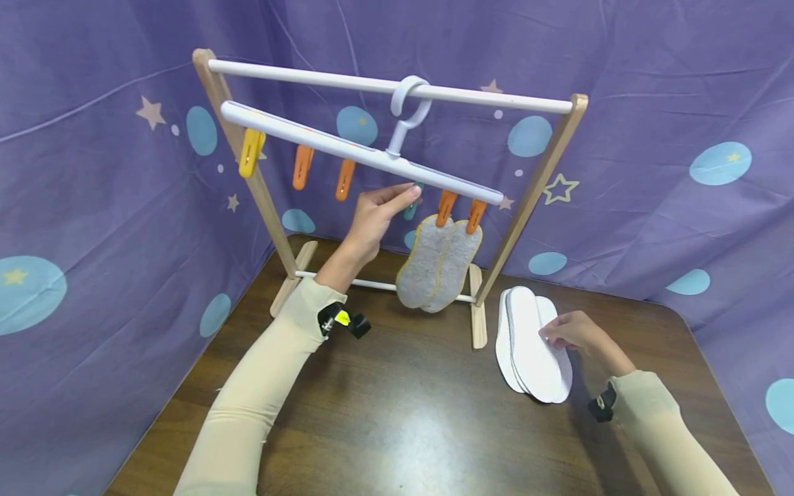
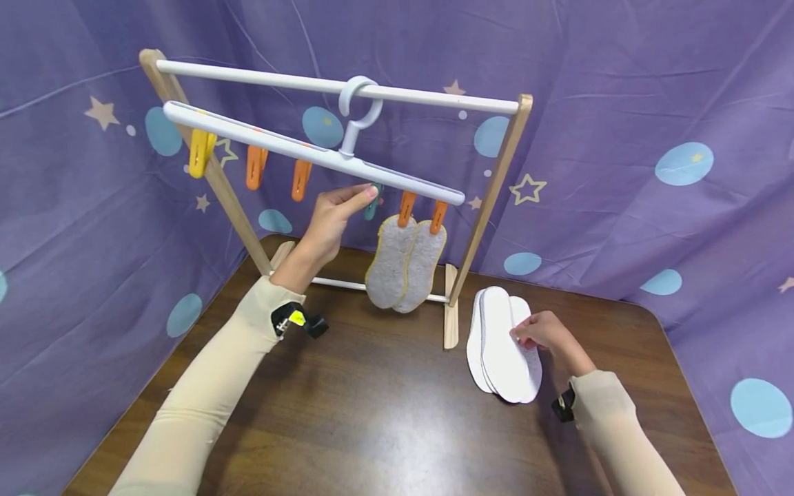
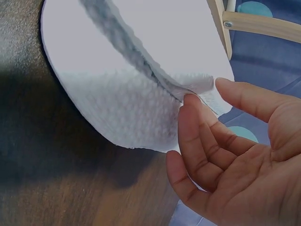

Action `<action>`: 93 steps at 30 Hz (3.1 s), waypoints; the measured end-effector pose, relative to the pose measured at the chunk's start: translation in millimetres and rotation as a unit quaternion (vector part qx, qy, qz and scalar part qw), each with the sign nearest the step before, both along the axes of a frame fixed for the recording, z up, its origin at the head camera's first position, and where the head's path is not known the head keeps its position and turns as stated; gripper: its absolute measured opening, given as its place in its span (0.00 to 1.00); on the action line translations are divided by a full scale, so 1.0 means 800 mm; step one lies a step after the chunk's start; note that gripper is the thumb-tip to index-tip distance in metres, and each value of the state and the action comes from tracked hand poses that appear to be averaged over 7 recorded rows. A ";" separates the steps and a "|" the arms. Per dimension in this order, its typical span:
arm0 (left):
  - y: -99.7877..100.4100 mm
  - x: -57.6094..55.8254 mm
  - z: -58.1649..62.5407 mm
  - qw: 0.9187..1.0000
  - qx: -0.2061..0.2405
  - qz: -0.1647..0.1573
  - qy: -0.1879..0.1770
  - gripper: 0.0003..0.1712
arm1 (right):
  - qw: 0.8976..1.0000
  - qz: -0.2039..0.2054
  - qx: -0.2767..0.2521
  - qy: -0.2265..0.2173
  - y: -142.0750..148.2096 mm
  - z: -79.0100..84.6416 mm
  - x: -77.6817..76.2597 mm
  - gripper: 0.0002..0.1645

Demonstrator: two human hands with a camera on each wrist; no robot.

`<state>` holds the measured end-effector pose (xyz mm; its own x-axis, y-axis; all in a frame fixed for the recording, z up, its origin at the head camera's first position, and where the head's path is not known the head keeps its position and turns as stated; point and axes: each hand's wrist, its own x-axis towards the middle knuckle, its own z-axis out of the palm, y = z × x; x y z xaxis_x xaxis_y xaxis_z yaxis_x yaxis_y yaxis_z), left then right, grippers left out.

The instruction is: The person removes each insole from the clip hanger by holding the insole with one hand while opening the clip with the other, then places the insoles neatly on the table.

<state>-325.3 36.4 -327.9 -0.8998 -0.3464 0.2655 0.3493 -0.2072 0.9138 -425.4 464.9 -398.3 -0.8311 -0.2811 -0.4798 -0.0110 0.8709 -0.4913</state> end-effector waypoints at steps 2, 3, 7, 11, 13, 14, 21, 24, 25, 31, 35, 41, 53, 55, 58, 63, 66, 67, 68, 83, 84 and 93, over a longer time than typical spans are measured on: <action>0.000 0.000 0.000 1.000 0.000 -0.001 0.001 0.20 | 1.000 0.002 0.003 0.001 0.000 0.000 0.000 0.16; 0.000 0.000 0.000 1.000 0.000 -0.002 0.002 0.20 | 1.000 0.003 0.004 0.001 0.000 0.000 0.000 0.16; 0.001 -0.001 -0.001 1.000 -0.003 -0.005 0.004 0.19 | 1.000 0.003 0.005 0.001 0.002 0.000 0.000 0.16; 0.001 -0.001 -0.001 1.000 -0.002 -0.006 0.004 0.19 | 1.000 0.006 0.012 0.002 0.003 0.001 0.001 0.17; 0.001 -0.001 -0.001 1.000 -0.002 -0.005 0.005 0.19 | 1.000 0.008 0.009 0.001 0.002 0.002 0.001 0.18; 0.001 -0.002 -0.001 1.000 -0.001 -0.004 0.005 0.19 | 1.000 0.009 0.006 0.001 0.002 0.002 0.001 0.18; 0.001 -0.003 -0.002 1.000 0.000 0.000 0.007 0.19 | 1.000 0.002 -0.008 -0.003 0.000 0.004 0.001 0.16; 0.001 -0.003 -0.002 1.000 0.001 0.000 0.008 0.19 | 1.000 0.003 -0.007 -0.001 -0.001 0.005 0.001 0.16; 0.001 -0.003 -0.002 1.000 0.001 -0.001 0.008 0.19 | 1.000 0.001 -0.007 -0.001 -0.002 0.005 0.002 0.16; 0.001 -0.003 -0.001 1.000 0.000 -0.002 0.010 0.19 | 1.000 0.002 -0.029 0.004 -0.013 0.012 0.008 0.20; 0.001 -0.003 -0.001 1.000 0.000 -0.003 0.008 0.19 | 0.997 0.038 -0.062 0.026 -0.031 0.023 0.017 0.23; 0.002 -0.004 -0.001 1.000 0.003 -0.005 0.008 0.19 | 0.988 0.074 -0.124 0.058 -0.066 0.038 0.035 0.22; 0.006 -0.004 -0.001 1.000 0.006 -0.005 0.008 0.18 | 0.962 0.066 -0.252 0.082 -0.130 0.042 0.067 0.19; 0.007 -0.005 -0.001 1.000 0.011 -0.006 0.011 0.17 | 0.956 0.064 -0.273 0.087 -0.142 0.042 0.070 0.19; 0.010 -0.006 0.000 1.000 0.015 -0.008 0.016 0.16 | 0.944 0.063 -0.309 0.093 -0.157 0.043 0.074 0.18; 0.016 -0.006 0.001 0.999 0.022 -0.033 0.028 0.09 | 0.931 0.068 -0.342 0.103 -0.174 0.047 0.077 0.16; 0.022 -0.007 0.002 0.997 0.030 -0.067 0.037 0.07 | 0.929 0.068 -0.343 0.118 -0.178 0.051 0.079 0.15; 0.025 -0.008 0.003 0.995 0.034 -0.081 0.040 0.07 | 0.928 0.069 -0.344 0.123 -0.180 0.053 0.080 0.15; 0.027 -0.008 0.003 0.994 0.037 -0.092 0.039 0.08 | 0.927 0.070 -0.346 0.127 -0.181 0.054 0.080 0.15; 0.062 -0.028 0.009 0.995 0.057 -0.075 -0.040 0.21 | 0.915 0.076 -0.365 0.153 -0.192 0.066 0.089 0.14; 0.063 -0.028 0.010 0.995 0.053 -0.079 -0.042 0.21 | 0.914 0.075 -0.366 0.159 -0.193 0.066 0.089 0.13; 0.064 -0.030 0.015 0.994 0.041 -0.083 -0.058 0.19 | 0.913 0.067 -0.343 0.208 -0.200 0.069 0.090 0.17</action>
